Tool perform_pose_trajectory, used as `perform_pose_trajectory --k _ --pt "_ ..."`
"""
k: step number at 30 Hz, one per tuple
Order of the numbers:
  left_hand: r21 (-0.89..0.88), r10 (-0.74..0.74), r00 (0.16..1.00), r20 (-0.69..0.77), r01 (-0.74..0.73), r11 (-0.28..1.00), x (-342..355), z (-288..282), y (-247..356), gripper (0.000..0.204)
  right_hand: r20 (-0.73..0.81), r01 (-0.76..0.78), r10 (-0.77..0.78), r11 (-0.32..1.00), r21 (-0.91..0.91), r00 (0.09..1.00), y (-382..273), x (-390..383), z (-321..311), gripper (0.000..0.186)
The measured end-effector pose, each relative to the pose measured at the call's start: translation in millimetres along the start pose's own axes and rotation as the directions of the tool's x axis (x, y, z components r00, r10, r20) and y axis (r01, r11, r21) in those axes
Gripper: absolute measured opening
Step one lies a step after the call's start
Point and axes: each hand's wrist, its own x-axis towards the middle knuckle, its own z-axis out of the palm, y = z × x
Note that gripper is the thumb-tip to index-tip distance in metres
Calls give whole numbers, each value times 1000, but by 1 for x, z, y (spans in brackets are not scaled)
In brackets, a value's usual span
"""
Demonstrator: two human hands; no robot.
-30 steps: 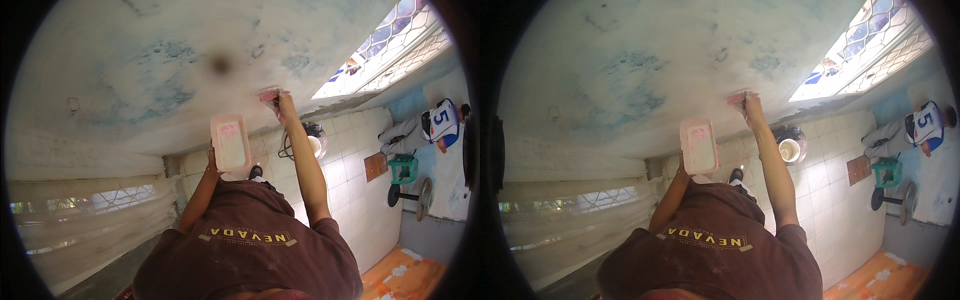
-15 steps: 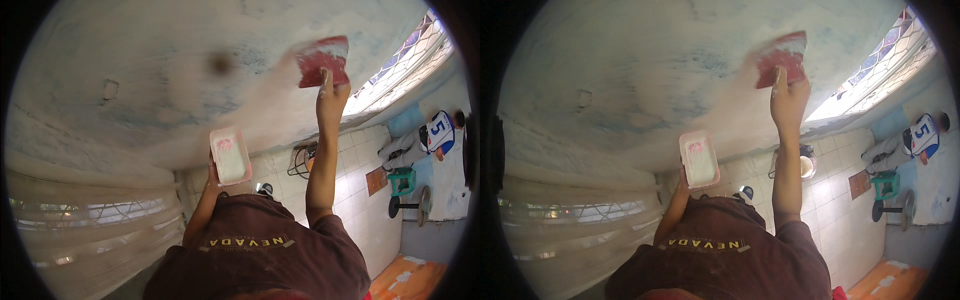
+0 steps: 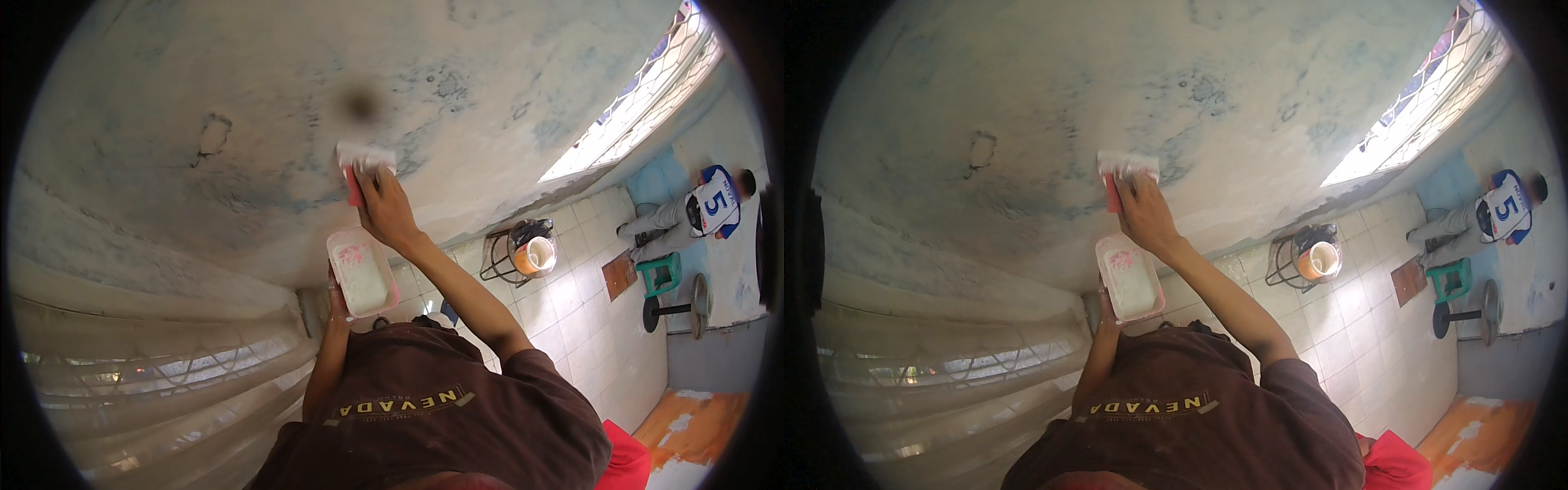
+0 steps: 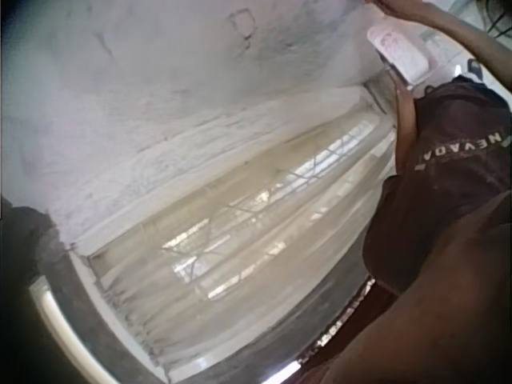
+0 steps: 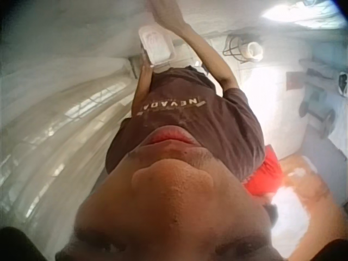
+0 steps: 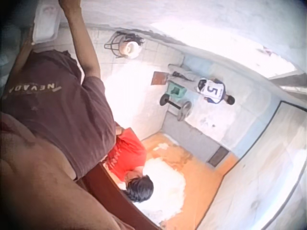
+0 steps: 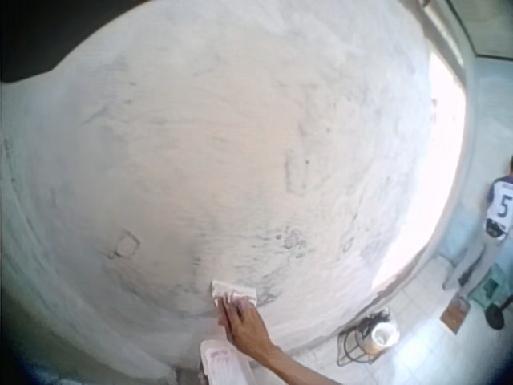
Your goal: The person patches a wall by scooping a white substance from a container and spreading it over cracks and uneven surfaces on the wall using a scraper tool.
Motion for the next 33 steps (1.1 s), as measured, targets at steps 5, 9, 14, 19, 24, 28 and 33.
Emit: perform_pose_trajectory --k 5,9,14,19,24,28,33 --pt "-5 -25 1000 15 25 1000 -6 1 6 67 -444 -56 -41 978 -203 895 47 20 -74 40" --pt "-33 -76 996 45 77 996 -16 15 0 66 -623 -344 101 895 -283 775 63 96 -135 28" --pt "-40 -86 996 25 87 995 -12 39 -5 65 -426 -218 25 886 -409 904 21 76 -22 50" --pt "-48 -99 995 5 99 994 -18 28 -5 65 -61 -29 31 999 43 998 -27 6 0 34" --pt "-32 -10 1000 7 10 999 -26 34 -5 59 -590 -229 160 973 -43 792 43 37 -88 17" --pt "-79 39 999 -15 -40 996 -21 23 -2 65 -739 -352 150 928 -125 657 95 89 -144 17" --pt "-68 17 999 -45 -20 997 -22 30 -2 60 -513 -225 -31 875 -429 858 40 57 -27 33"
